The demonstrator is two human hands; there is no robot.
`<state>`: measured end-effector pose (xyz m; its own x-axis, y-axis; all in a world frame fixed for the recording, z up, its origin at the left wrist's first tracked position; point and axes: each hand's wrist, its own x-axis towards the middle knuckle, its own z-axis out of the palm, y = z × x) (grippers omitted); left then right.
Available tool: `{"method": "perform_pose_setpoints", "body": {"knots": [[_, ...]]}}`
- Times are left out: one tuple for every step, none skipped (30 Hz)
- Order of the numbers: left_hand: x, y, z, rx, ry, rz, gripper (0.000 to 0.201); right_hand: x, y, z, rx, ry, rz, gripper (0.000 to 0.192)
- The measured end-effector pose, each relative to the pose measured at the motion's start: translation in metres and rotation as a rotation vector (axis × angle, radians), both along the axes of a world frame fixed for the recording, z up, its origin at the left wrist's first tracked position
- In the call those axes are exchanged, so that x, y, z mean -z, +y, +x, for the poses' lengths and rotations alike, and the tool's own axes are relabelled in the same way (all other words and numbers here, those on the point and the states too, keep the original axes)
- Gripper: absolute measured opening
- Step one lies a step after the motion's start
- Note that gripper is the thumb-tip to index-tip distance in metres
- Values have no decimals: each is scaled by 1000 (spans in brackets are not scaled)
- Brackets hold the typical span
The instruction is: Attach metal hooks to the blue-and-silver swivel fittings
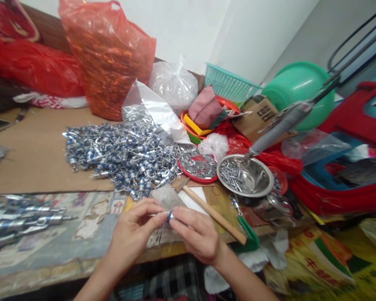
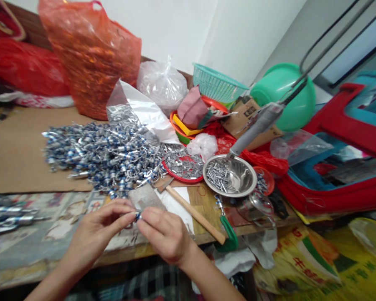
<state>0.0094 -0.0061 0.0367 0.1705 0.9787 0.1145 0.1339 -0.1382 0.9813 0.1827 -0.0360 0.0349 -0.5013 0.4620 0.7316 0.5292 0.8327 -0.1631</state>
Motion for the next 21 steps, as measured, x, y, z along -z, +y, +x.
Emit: {"method": "perform_pose_setpoints", "body": {"knots": [[-2, 0, -1, 9, 21, 8, 8, -1, 1, 1, -4, -5, 17, 28], [-3, 1, -1, 12, 33, 8, 8, -2, 3, 0, -1, 1, 16, 27], [-4, 1, -2, 14, 36, -4, 8, -2, 3, 0, 9, 18, -5, 26], [-4, 0, -2, 17, 34, -31, 9, -1, 4, -2, 23, 51, -41, 26], [-3, 0, -2, 19, 28, -74, 9, 0, 4, -3, 38, 98, -91, 26], [-2, -1, -1, 14, 14, -128, 11, 1, 3, -6, 50, 155, -152, 25], [-1, -2, 0, 3, -13, -188, 13, 3, 3, -8, 63, 219, -217, 22], [2, -4, 1, -8, -54, -250, 15, 4, 2, -10, 80, 283, -279, 20], [5, -5, 2, -18, -107, -302, 20, 5, 1, -13, 100, 339, -333, 17], [8, -7, 3, -24, -170, -341, 28, 5, 0, -15, 128, 379, -384, 14], [11, -9, 5, -24, -232, -367, 39, 5, -1, -17, 161, 404, -436, 12], [14, -10, 6, -21, -284, -382, 50, 4, -1, -18, 191, 411, -495, 11], [17, -12, 7, -20, -317, -391, 59, 2, 0, -17, 211, 399, -565, 10], [20, -12, 8, -24, -336, -397, 63, 0, 2, -16, 211, 368, -638, 8], [22, -12, 8, -30, -347, -403, 64, -3, 7, -12, 202, 325, -696, 7], [23, -12, 8, -29, -352, -412, 64, -5, 14, -6, 205, 275, -721, 7], [24, -11, 8, -22, -355, -424, 63, -8, 23, 3, 244, 214, -711, 9], [24, -10, 7, -6, -357, -436, 63, -10, 35, 14, 338, 127, -680, 12], [23, -8, 7, 15, -359, -449, 63, -11, 49, 26, 480, 44, -623, 17], [23, -7, 6, 40, -360, -463, 63, -11, 63, 40, 672, -89, -582, 23], [22, -6, 5, 68, -361, -478, 64, -10, 78, 54, 873, -272, -590, 28]]}}
